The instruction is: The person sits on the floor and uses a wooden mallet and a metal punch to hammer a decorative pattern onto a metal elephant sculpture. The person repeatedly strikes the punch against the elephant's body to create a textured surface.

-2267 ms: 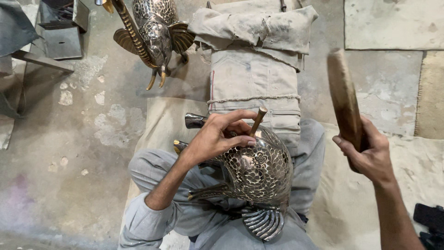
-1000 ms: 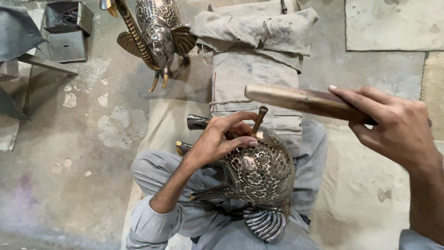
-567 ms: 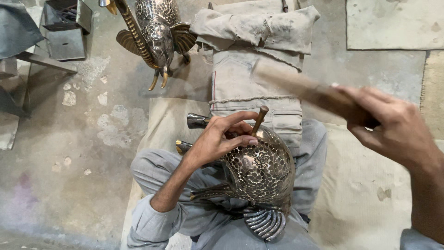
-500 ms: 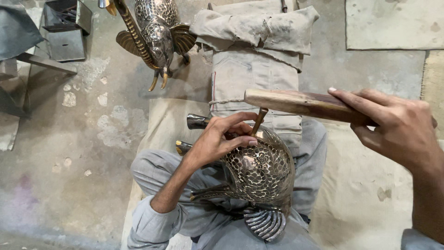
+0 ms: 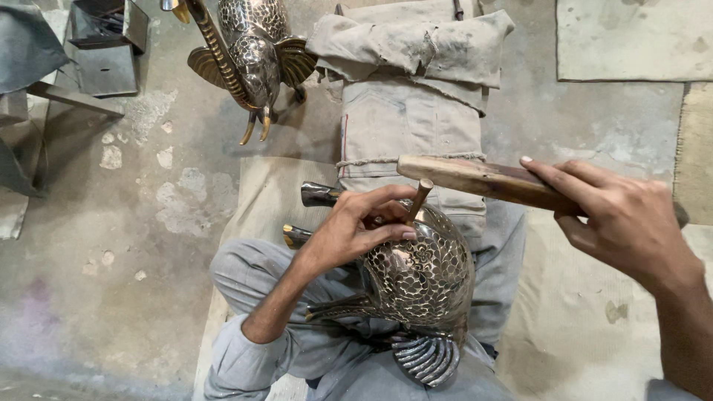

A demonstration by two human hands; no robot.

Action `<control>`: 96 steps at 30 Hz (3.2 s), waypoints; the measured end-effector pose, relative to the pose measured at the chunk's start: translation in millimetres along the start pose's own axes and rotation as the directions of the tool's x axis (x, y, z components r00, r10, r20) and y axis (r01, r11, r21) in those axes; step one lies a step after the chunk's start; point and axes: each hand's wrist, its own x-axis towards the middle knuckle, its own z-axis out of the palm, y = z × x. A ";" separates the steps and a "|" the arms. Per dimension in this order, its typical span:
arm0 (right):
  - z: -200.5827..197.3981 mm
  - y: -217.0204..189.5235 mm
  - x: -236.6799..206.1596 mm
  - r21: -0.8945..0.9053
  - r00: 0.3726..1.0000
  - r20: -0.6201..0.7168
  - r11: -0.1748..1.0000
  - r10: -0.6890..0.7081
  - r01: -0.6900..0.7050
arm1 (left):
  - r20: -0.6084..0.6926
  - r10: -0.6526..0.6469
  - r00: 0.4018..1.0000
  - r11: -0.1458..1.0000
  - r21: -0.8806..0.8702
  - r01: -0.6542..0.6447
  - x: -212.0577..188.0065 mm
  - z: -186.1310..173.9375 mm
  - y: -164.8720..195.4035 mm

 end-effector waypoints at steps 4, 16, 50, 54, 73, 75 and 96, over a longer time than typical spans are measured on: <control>1.2 -7.4 1.1 0.008 0.980 0.200 1.000 0.016 -0.018 | -0.008 -0.015 1.000 0.998 0.063 0.015 -3.2 0.6 -1.9; -29.9 -1.3 -3.9 0.059 0.987 -0.162 0.998 0.018 -0.008 | -0.063 0.077 0.995 0.991 0.111 -0.070 -0.1 1.7 -7.9; -2.1 20.3 32.9 0.456 0.970 0.127 0.857 0.205 -0.241 | -0.041 -0.223 0.974 0.974 -0.058 0.221 19.4 0.6 4.8; -4.7 16.4 39.1 0.366 0.997 -0.016 0.928 0.081 -0.069 | -0.031 -0.191 0.981 0.981 -0.024 0.191 19.4 1.1 3.0; -6.5 4.3 39.2 0.396 0.997 -0.038 0.917 0.073 -0.052 | -0.039 -0.100 0.994 0.995 0.026 0.101 14.4 1.1 2.5; -16.1 3.7 39.5 0.308 0.997 -0.009 0.949 0.072 -0.066 | -0.037 -0.130 0.991 0.992 0.000 0.130 15.9 0.4 4.3; -3.7 10.9 45.6 0.470 0.996 -0.041 0.881 0.075 -0.047 | -0.039 -0.196 0.980 0.981 -0.003 0.196 17.0 2.3 4.5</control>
